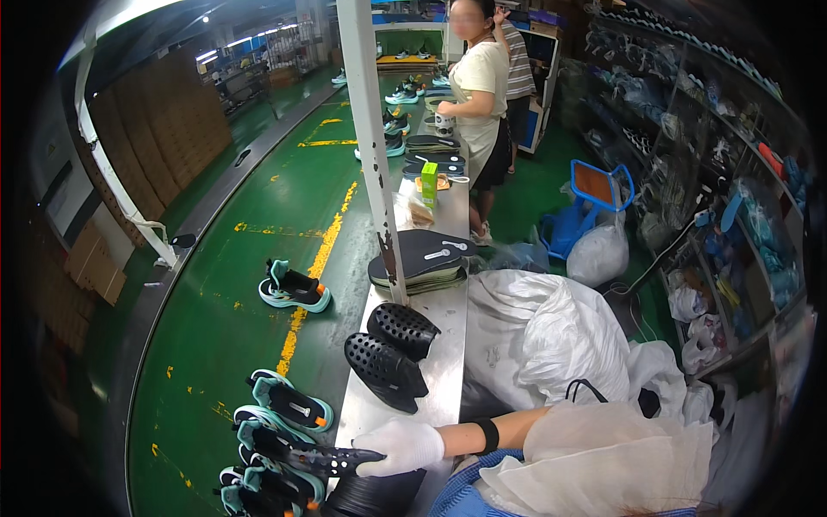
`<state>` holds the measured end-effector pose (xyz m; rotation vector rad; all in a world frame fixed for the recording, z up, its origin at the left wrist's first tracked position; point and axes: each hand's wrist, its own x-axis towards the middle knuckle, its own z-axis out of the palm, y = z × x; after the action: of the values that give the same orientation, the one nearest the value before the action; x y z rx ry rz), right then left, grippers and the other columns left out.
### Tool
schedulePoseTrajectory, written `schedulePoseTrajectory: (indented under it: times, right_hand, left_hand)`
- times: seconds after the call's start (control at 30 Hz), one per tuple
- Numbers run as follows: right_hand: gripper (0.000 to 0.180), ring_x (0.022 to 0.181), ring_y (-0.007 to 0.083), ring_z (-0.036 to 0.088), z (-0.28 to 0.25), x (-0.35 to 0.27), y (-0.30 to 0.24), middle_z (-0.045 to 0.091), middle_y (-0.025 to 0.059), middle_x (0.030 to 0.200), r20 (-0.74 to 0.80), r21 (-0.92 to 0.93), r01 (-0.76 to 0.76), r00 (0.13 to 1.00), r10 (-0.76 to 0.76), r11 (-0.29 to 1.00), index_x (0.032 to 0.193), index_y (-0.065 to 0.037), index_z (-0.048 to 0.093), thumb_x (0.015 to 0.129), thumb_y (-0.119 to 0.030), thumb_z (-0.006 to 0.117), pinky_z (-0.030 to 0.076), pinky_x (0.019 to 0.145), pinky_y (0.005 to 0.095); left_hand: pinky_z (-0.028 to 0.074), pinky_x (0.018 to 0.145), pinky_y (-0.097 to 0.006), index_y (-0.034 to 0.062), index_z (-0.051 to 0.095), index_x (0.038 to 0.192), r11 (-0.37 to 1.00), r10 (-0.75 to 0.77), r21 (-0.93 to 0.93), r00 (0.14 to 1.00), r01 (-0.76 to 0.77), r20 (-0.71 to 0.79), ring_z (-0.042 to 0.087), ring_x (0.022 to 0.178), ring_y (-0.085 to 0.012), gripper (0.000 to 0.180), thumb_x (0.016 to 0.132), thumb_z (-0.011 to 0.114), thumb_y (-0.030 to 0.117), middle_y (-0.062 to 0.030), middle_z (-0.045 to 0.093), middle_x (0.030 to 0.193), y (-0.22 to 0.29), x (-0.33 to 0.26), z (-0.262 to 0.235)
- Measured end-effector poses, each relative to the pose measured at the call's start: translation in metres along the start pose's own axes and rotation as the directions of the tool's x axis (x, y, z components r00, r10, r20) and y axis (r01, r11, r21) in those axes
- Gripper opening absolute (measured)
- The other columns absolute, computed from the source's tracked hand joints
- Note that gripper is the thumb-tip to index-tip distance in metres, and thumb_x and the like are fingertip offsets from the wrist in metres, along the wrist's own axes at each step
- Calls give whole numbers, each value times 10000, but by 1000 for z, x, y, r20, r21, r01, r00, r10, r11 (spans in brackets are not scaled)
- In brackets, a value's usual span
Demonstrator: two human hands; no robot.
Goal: Assembling shoe components by attaching outsoles to shoe bodies and organizing them on a conveyor belt in a factory setting.
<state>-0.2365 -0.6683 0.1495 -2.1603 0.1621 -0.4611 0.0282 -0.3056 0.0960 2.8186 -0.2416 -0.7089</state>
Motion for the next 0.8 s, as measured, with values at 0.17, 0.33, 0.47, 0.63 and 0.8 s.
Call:
schedulePoseTrajectory:
  times: [0.17,0.33,0.47,0.63,0.8]
  right_hand:
    - [310,655,342,620,4,0,-2,604,140,683,-24,24,4,1000,-4,1000,873,-77,612,823,-382,633,504,619,409]
    - [286,604,334,604,4,2,-9,574,136,632,-18,-32,71,997,-71,997,827,-93,585,843,-373,642,479,557,399]
    - [293,607,321,604,-5,6,-21,583,117,650,-21,-37,147,989,-147,989,832,-88,587,829,-375,649,478,551,402]
    - [352,591,345,597,8,15,-33,569,123,619,50,-199,350,936,-347,915,730,-56,509,790,-372,654,485,541,426]
    - [379,604,382,613,16,32,-68,594,171,634,420,-132,352,867,-269,927,794,-28,559,804,-405,602,499,560,474]
  left_hand:
    - [461,905,-397,-46,581,1219,997,-41,-67,999,43,28,597,1062,-323,561,843,593,370,-228,627,1166,25,14,20]
    - [432,957,-382,-70,537,1219,790,181,-561,968,-247,-172,584,1102,-348,494,857,601,259,-238,612,1182,32,72,75]
    - [440,931,-390,-61,566,1174,950,99,-278,983,-140,-156,583,1049,-389,489,855,603,308,-260,616,1131,91,39,50]
    - [450,898,-438,-36,602,1109,949,300,-26,922,-315,-244,586,979,-409,435,813,636,281,-242,628,1038,77,0,34]
    - [439,926,-446,-11,598,1161,929,366,80,929,-361,-55,567,1045,-391,459,802,621,275,-227,613,1081,51,-55,22]
